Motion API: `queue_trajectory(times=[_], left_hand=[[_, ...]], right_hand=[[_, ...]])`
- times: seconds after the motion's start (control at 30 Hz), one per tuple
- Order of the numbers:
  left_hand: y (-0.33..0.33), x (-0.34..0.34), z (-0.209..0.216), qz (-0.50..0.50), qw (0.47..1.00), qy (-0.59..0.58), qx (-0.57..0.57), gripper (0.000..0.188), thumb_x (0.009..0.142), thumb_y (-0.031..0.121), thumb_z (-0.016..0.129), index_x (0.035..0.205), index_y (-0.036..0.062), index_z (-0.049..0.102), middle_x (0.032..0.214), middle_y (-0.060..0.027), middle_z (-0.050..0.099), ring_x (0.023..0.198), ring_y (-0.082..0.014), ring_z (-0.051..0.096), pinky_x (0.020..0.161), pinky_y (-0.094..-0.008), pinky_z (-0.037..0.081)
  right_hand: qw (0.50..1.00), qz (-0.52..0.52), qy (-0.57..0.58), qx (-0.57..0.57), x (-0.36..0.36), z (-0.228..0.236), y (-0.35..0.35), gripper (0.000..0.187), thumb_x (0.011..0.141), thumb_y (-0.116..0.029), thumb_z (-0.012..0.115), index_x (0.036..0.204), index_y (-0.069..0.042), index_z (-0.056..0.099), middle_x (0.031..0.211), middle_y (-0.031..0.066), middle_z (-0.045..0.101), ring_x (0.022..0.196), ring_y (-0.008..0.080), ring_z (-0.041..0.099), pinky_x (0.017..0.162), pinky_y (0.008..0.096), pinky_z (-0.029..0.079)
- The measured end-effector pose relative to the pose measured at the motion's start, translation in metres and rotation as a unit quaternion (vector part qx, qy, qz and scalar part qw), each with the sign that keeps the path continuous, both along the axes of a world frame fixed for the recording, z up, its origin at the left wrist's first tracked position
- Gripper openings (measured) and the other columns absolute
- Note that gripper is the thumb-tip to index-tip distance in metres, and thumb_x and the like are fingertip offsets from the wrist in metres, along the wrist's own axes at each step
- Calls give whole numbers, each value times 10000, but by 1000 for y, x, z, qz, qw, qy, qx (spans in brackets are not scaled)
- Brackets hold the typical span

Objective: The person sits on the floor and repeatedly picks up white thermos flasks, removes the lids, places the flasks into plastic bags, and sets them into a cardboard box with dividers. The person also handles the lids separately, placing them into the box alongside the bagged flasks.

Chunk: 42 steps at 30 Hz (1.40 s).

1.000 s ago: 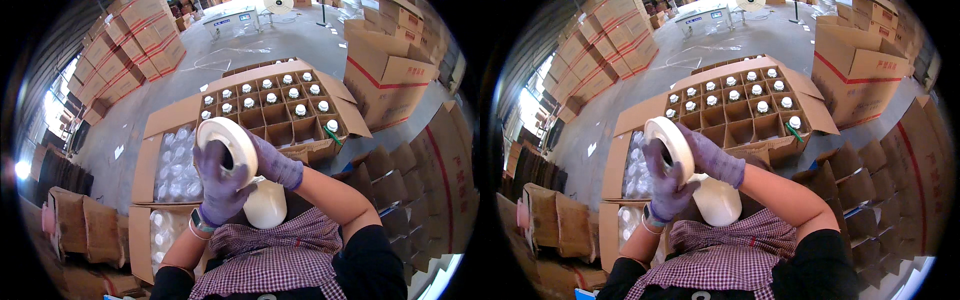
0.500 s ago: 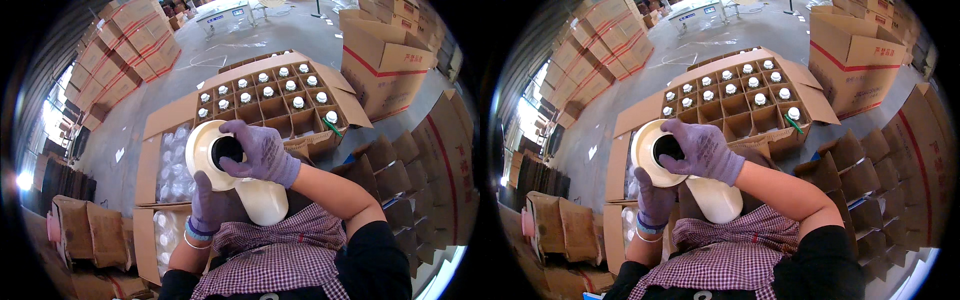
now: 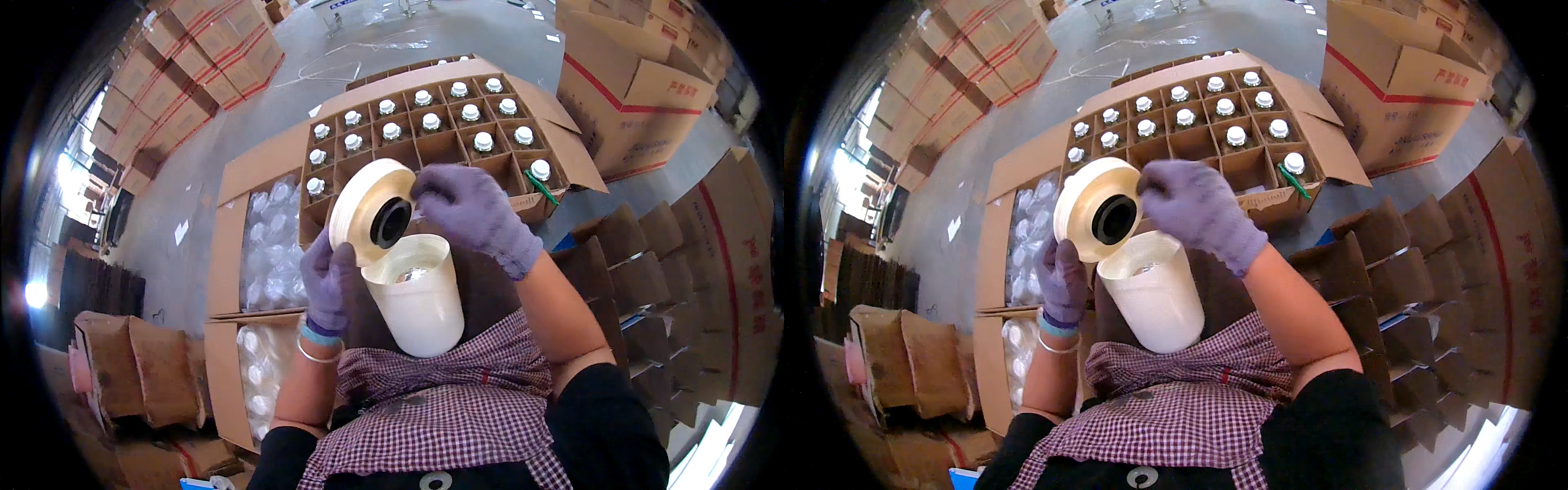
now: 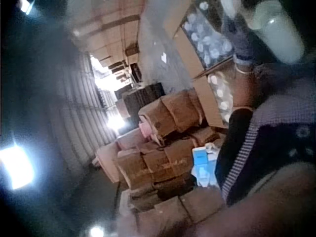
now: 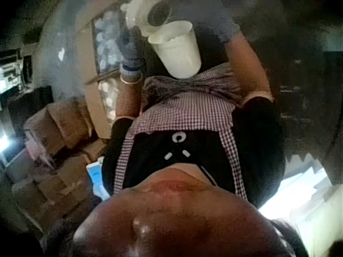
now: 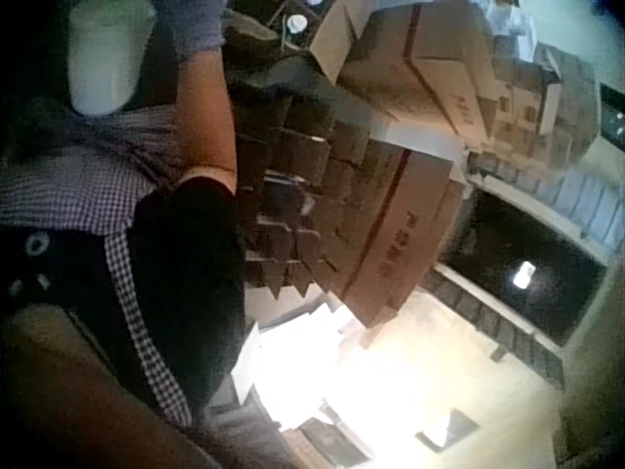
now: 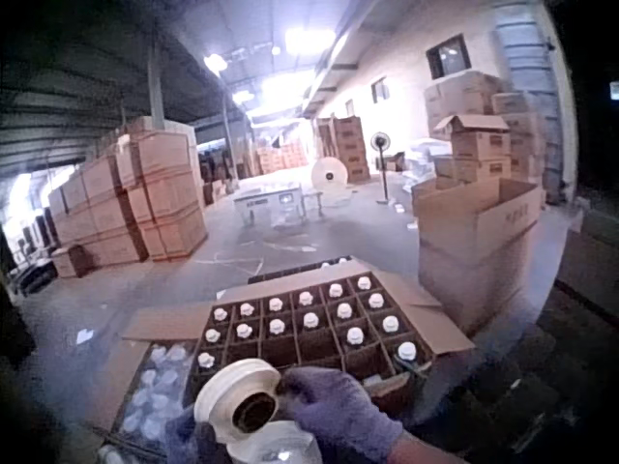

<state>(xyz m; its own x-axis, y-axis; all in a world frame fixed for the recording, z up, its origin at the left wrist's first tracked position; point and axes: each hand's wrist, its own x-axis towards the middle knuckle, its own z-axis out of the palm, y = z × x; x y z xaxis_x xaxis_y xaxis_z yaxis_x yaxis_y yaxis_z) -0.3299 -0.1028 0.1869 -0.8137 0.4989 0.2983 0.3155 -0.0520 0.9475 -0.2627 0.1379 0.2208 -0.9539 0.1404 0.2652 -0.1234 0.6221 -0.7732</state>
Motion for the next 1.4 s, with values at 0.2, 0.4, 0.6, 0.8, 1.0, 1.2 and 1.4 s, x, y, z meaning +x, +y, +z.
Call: queue_trajectory(times=[0.2, 0.4, 0.6, 0.8, 1.0, 1.2, 1.4], left_hand=[[-13, -36, -12, -262, 942, 150, -146, 629, 929, 557, 622, 1243, 16, 687, 1255, -169, 668, 1234, -340, 597, 1042, -435, 464], [-2, -45, -21, -302, 945, 101, -71, 526, 965, 506, 587, 1169, 46, 738, 1224, -141, 652, 1235, -361, 561, 1124, -480, 369], [-4, -51, -34, -345, 934, 83, -27, 578, 953, 588, 540, 1051, 75, 788, 1150, -122, 683, 1187, -320, 581, 1106, -505, 367], [-7, -21, -37, -287, 956, 57, -11, 677, 946, 665, 461, 1062, 82, 784, 1107, -120, 697, 1078, -302, 615, 994, -451, 429], [17, 60, 20, -90, 898, 313, -297, 559, 890, 500, 547, 1260, 101, 675, 1184, -133, 650, 1081, -323, 607, 954, -464, 421], [-25, -48, -88, 68, 899, 305, -306, 509, 927, 448, 533, 1244, 69, 657, 1249, -195, 612, 1188, -422, 538, 1060, -515, 386], [-30, -98, -167, 103, 878, 257, -390, 451, 919, 349, 628, 1283, 81, 630, 1314, -196, 593, 1175, -383, 591, 1002, -450, 481]], right_hand=[[894, 164, 85, -408, 15, -94, -4, 518, 935, -384, 650, 1313, -31, 613, 1411, 127, 554, 1359, 270, 475, 1147, 429, 358], [922, 233, 89, -297, 8, -91, -1, 517, 907, -523, 660, 1063, -41, 760, 1156, 139, 700, 1199, 325, 614, 1116, 474, 405], [921, 260, 155, -244, 4, -94, -1, 314, 941, -318, 634, 1020, -50, 777, 1077, 110, 726, 1135, 295, 635, 1089, 448, 429], [928, 198, 86, -303, 17, -111, -15, 326, 954, -280, 558, 968, -28, 764, 1124, 138, 713, 1238, 300, 585, 1103, 443, 419], [874, 212, 21, -437, 1, -140, -23, 343, 1018, -250, 446, 1098, -1, 668, 1287, 219, 647, 1266, 317, 580, 1103, 396, 438], [963, 97, -11, -250, 63, -65, -48, 322, 991, -184, 562, 1243, -8, 656, 1287, 174, 664, 1200, 291, 637, 1075, 392, 467], [976, 75, 199, 48, 37, -30, -18, 408, 978, -206, 551, 1343, -31, 609, 1182, 172, 695, 1115, 305, 671, 1015, 406, 501]])
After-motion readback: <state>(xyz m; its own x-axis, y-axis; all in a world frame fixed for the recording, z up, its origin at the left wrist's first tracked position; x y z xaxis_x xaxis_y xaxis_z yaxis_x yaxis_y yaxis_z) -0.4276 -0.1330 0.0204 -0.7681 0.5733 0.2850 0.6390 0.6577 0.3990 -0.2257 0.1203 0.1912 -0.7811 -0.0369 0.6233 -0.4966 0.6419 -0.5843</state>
